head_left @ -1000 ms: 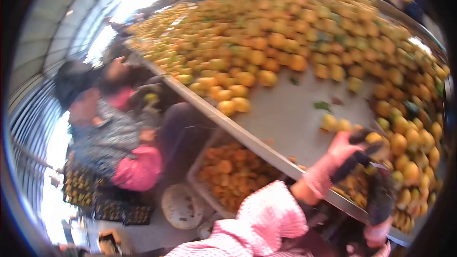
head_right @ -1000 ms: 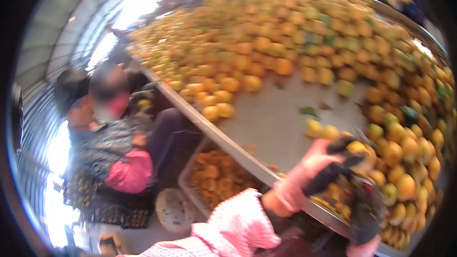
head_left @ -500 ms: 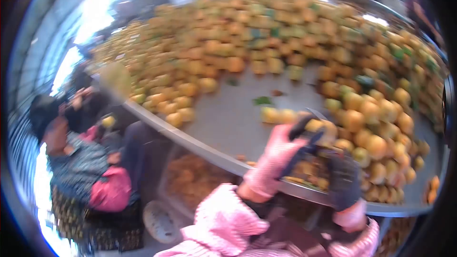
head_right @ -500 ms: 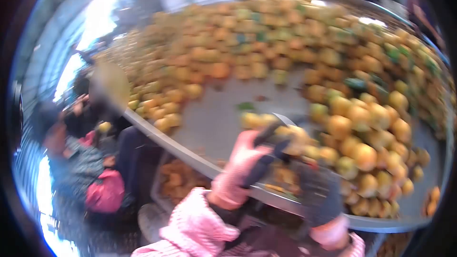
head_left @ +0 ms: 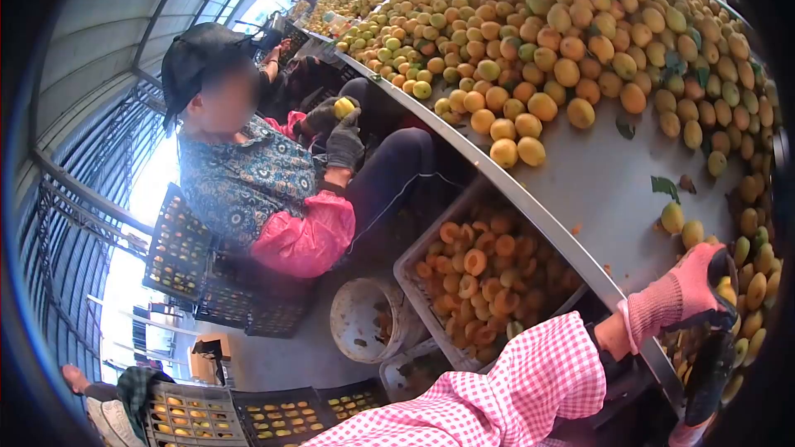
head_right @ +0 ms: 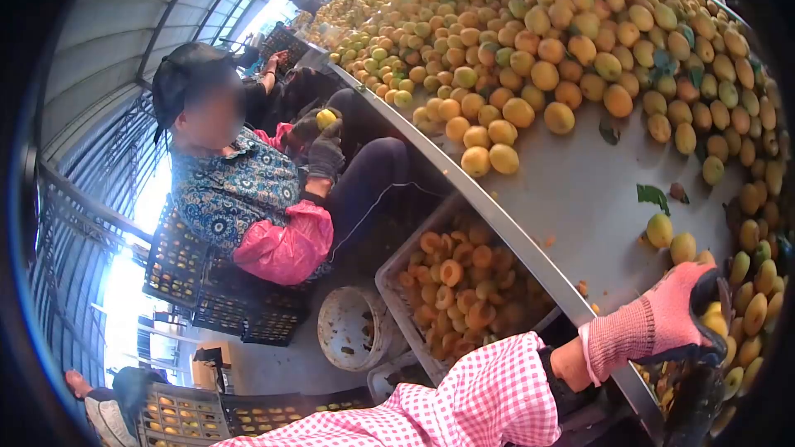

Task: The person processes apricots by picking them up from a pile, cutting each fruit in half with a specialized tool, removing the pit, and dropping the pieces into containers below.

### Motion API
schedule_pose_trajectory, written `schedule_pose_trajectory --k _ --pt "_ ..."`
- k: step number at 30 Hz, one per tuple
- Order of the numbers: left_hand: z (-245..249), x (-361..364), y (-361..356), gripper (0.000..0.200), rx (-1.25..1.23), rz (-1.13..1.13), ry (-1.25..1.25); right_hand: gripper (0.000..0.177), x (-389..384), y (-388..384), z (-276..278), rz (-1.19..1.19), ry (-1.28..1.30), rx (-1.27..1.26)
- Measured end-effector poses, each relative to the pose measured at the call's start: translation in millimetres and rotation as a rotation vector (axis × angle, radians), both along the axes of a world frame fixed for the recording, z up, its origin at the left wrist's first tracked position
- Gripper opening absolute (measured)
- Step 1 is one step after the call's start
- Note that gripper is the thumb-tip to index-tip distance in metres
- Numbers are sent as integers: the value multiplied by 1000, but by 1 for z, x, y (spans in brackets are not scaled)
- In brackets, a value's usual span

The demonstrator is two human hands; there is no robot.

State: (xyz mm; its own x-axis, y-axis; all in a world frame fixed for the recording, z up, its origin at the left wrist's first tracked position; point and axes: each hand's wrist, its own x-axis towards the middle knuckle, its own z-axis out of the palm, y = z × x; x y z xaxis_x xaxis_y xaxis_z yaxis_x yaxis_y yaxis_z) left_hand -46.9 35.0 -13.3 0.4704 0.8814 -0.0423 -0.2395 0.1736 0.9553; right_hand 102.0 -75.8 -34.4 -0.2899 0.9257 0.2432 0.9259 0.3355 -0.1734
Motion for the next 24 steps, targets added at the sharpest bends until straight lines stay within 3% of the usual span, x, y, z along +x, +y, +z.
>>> schedule_pose_trajectory --k 7,8,9,12,14,15,17,19,22,24 --pt "8 -17 5 62 157 37 142 48 5 -13 -1 0 -29 5" --pt "19 -22 5 66 370 232 203 49 9 -16 -2 -4 -32 10" --pt "25 -36 18 61 92 -141 218 49 13 -17 -3 1 -33 9" --pt "28 -33 13 32 -22 -157 -80 52 11 -19 -3 26 -55 22" --pt "32 -22 1 30 -218 -49 -262 44 6 -11 5 8 15 76" --pt "28 -9 -2 34 -135 -20 -202 37 1 -6 19 -42 118 174" --pt "26 3 -7 37 -248 -74 -277 24 -6 -2 37 -140 221 305" --pt "30 11 -8 39 -240 -70 -254 35 -9 -9 42 -240 156 -61" --pt "21 17 -5 36 13 5 97 25 -16 4 70 -506 477 -516" --pt "33 21 -13 32 -48 0 273 24 -14 -1 58 -445 553 -444"
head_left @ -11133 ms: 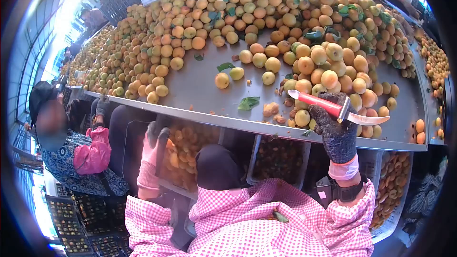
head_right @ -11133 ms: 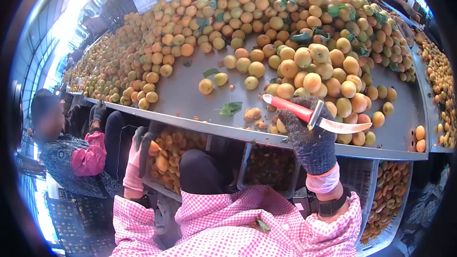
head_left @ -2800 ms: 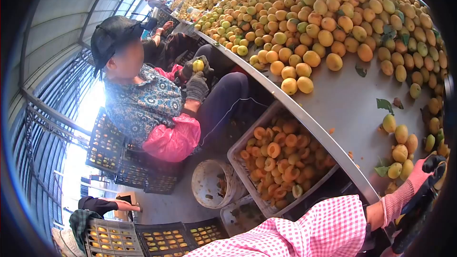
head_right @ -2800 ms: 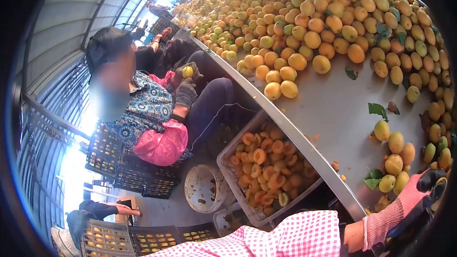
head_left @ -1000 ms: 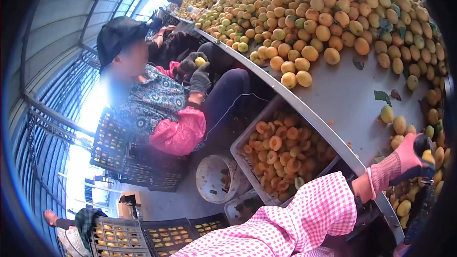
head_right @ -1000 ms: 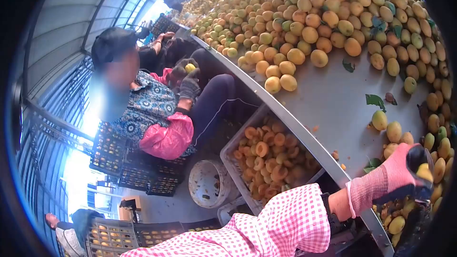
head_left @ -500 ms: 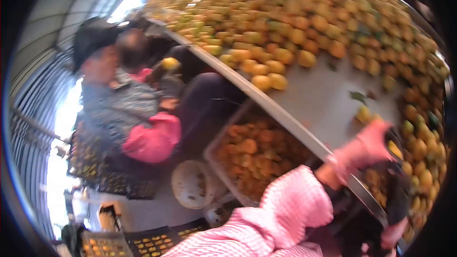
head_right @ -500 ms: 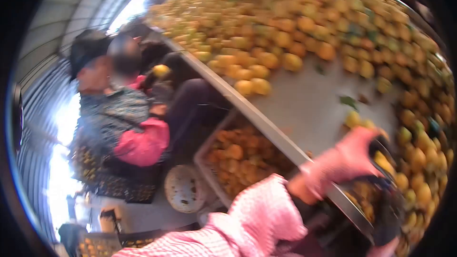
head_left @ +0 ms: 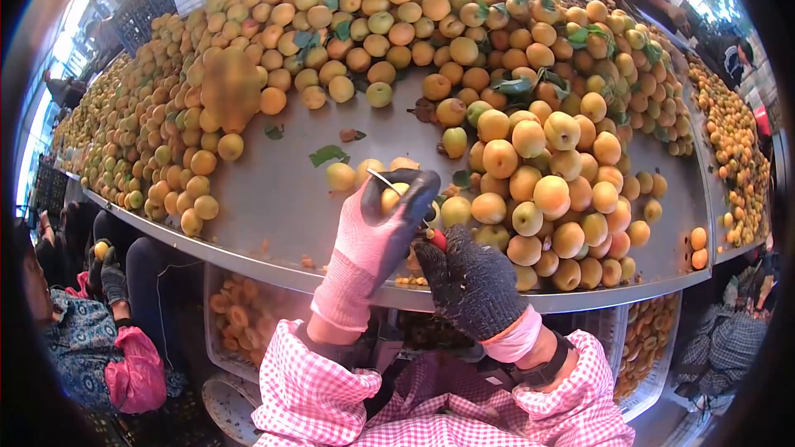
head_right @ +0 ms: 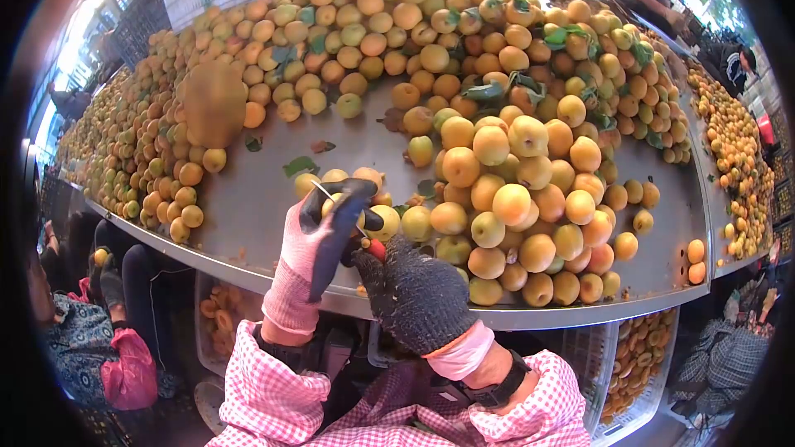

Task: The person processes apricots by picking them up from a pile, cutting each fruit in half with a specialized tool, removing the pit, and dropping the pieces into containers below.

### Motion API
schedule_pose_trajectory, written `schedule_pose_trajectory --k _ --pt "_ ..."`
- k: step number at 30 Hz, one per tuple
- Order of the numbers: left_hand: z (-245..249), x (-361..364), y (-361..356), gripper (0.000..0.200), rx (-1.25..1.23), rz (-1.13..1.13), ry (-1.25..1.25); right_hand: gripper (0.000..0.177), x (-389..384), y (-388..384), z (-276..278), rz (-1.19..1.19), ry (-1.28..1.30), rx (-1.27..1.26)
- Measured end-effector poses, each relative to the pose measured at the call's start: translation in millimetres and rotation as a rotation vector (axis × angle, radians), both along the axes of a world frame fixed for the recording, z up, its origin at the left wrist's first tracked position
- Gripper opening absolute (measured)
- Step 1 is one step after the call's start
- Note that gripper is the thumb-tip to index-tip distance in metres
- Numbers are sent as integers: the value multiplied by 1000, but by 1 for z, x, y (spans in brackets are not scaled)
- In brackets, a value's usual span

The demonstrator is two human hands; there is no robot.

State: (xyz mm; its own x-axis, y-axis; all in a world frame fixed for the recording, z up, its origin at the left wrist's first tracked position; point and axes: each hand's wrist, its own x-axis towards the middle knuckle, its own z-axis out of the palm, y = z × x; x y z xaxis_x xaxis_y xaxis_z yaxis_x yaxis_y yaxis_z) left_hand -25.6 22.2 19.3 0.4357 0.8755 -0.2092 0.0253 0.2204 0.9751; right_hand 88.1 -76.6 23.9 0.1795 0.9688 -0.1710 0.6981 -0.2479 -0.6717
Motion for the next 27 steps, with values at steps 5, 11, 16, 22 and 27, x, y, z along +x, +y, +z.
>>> schedule_pose_trajectory --k 5,11,16,22,27 --pt "8 3 -8 29 -103 -61 -67 23 18 -3 -26 84 435 288" --pt "5 0 -4 39 -97 -251 -134 26 39 -2 -33 268 435 417" --pt "-13 -3 7 30 488 -219 -105 25 54 -7 -38 321 166 483" --pt "-2 -3 3 33 -242 -115 -523 38 48 -35 -3 -211 388 534" --pt "4 7 -9 34 315 -336 -188 55 38 -23 2 -83 649 539"
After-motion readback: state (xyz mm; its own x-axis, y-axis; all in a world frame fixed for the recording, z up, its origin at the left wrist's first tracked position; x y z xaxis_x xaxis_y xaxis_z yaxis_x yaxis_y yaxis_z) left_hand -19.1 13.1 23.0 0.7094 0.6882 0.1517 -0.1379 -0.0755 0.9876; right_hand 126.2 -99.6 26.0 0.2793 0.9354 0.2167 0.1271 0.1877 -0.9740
